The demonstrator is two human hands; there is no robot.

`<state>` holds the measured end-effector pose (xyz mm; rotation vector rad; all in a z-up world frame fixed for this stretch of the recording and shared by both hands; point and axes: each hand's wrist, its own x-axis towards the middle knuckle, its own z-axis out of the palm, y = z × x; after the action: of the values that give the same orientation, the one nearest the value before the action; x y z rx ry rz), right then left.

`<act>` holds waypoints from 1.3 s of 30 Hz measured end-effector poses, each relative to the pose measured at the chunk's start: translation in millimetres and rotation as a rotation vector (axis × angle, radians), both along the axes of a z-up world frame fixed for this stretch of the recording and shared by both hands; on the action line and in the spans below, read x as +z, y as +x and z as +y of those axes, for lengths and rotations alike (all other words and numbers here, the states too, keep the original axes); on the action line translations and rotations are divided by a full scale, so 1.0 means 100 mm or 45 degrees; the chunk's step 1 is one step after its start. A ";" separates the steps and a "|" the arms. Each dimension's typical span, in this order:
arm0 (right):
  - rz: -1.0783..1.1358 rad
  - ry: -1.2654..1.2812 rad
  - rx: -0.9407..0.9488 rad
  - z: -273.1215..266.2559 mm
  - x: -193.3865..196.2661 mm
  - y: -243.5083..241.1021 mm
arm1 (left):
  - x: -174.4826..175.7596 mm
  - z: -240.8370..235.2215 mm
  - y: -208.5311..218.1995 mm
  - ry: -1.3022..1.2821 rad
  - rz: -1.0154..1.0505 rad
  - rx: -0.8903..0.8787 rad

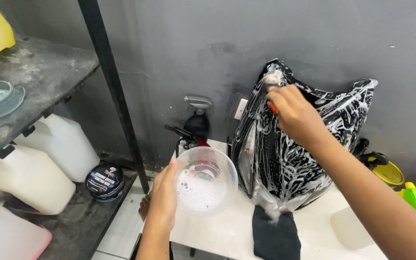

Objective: The person scrubs a black car part, likely a bumper, with a brush and soapy water. They repeatedly dip the brush into a container of soapy water and apply it to the surface of the part.

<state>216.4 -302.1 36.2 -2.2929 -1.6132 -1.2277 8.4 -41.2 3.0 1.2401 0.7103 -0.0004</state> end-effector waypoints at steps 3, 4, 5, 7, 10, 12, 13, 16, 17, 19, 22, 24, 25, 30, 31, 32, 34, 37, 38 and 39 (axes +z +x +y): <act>0.244 -0.177 0.132 0.04 -0.12 0.00 | 0.07 -0.03 -0.01 -0.016 0.037 0.030; 0.239 -0.177 0.129 0.08 -0.07 -0.03 | 0.04 -0.03 0.00 -0.016 0.033 0.028; 0.413 -0.099 0.046 0.12 -0.02 -0.05 | 0.02 -0.02 0.02 -0.041 0.004 0.037; 0.579 -0.019 -0.038 0.16 0.11 -0.01 | 0.01 -0.02 0.03 -0.066 -0.031 0.044; 0.568 0.210 -0.126 0.15 0.30 0.18 | 0.02 -0.03 0.04 -0.078 -0.052 0.043; 0.345 0.401 -0.095 0.10 0.38 0.36 | 0.01 -0.03 0.04 -0.090 -0.059 0.031; 0.342 0.401 -0.093 0.11 0.41 0.37 | -0.01 -0.03 0.05 -0.090 -0.062 0.032; 0.256 0.352 -0.095 0.16 0.45 0.38 | -0.03 -0.03 0.06 -0.052 -0.046 0.019; 0.243 0.181 -0.079 0.20 0.43 0.36 | -0.02 -0.04 0.06 -0.065 -0.041 0.029; 0.227 0.009 -0.063 0.25 0.36 0.32 | -0.01 -0.05 0.06 -0.079 -0.037 0.039; 0.273 -0.241 0.020 0.28 0.25 0.25 | 0.00 -0.06 0.06 -0.095 -0.020 0.059; 0.342 -0.203 -0.083 0.27 0.22 0.23 | 0.00 -0.06 0.06 -0.087 0.032 0.071; 0.343 -0.202 -0.086 0.24 0.27 0.23 | 0.00 -0.06 0.05 -0.086 0.032 0.067; 0.148 0.081 -0.067 0.03 0.44 0.30 | -0.01 -0.04 0.03 -0.067 -0.048 0.038; 0.149 0.081 -0.068 -0.01 0.42 0.29 | 0.01 -0.04 0.03 -0.067 -0.048 0.037; 0.179 0.053 -0.052 -0.05 0.40 0.29 | 0.03 -0.05 0.02 -0.087 -0.042 0.049; 0.209 0.024 -0.040 -0.11 0.36 0.21 | 0.03 -0.06 0.03 -0.106 -0.034 0.057; 0.237 -0.151 0.090 -0.14 0.27 0.00 | 0.02 -0.07 0.04 -0.103 -0.057 0.063; 0.366 -0.183 0.103 -0.15 0.24 -0.05 | 0.05 -0.08 0.03 -0.098 -0.027 0.059; 0.496 -0.215 0.116 -0.17 0.20 -0.11 | 0.08 -0.09 0.02 -0.093 0.004 0.056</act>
<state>205.7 -318.7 56.1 -2.3340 -1.6993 -0.5948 10.0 -49.9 11.5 1.1549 0.7343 0.0080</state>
